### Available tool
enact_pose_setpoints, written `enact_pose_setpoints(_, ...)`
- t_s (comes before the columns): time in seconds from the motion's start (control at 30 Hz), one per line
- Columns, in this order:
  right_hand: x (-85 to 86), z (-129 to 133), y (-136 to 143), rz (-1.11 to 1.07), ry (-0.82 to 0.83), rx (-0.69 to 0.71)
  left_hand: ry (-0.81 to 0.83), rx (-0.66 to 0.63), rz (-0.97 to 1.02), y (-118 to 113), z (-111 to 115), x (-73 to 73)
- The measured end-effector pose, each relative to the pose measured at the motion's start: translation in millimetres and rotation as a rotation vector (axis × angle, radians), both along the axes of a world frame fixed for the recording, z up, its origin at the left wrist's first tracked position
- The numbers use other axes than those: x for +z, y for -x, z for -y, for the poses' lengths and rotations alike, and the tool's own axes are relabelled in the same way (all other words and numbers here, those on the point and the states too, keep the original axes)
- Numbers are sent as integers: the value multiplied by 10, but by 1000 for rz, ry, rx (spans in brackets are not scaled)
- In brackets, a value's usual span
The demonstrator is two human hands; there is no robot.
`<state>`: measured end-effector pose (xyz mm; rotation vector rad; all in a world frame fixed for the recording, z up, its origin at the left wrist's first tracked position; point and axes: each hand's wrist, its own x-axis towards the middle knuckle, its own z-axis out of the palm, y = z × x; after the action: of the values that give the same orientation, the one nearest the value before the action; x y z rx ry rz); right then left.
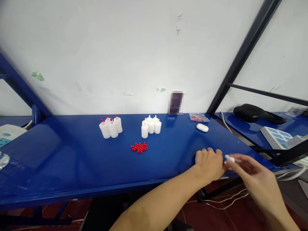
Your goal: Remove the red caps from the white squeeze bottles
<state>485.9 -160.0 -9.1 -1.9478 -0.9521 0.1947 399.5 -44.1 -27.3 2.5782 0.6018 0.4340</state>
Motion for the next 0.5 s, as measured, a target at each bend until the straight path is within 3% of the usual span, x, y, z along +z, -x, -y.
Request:
enact_pose_setpoints(0.07, 58, -256, -153, 16, 13, -100, -14, 39, 70, 169, 34, 60)
enact_pose_setpoints(0.13, 35, -426, -252, 85, 67, -113, -44, 45, 125, 497, 49, 168)
enact_pose_setpoints(0.27, -124, -522, -441, 231, 254, -158, -177, 119, 182, 1620, -179, 403)
enact_pose_setpoints(0.37, -249, -525, -586, 327, 291, -134, -318, 406, 320, 2611, -659, 527)
enact_pose_setpoints(0.43, -319, -535, -618, 437, 175, -213, -439, 680, 336, 3156, -1033, 573)
enact_pose_setpoints(0.5, -346, -557, -529, 592, -9, -292, -569, 821, 253, 3523, -1341, 585)
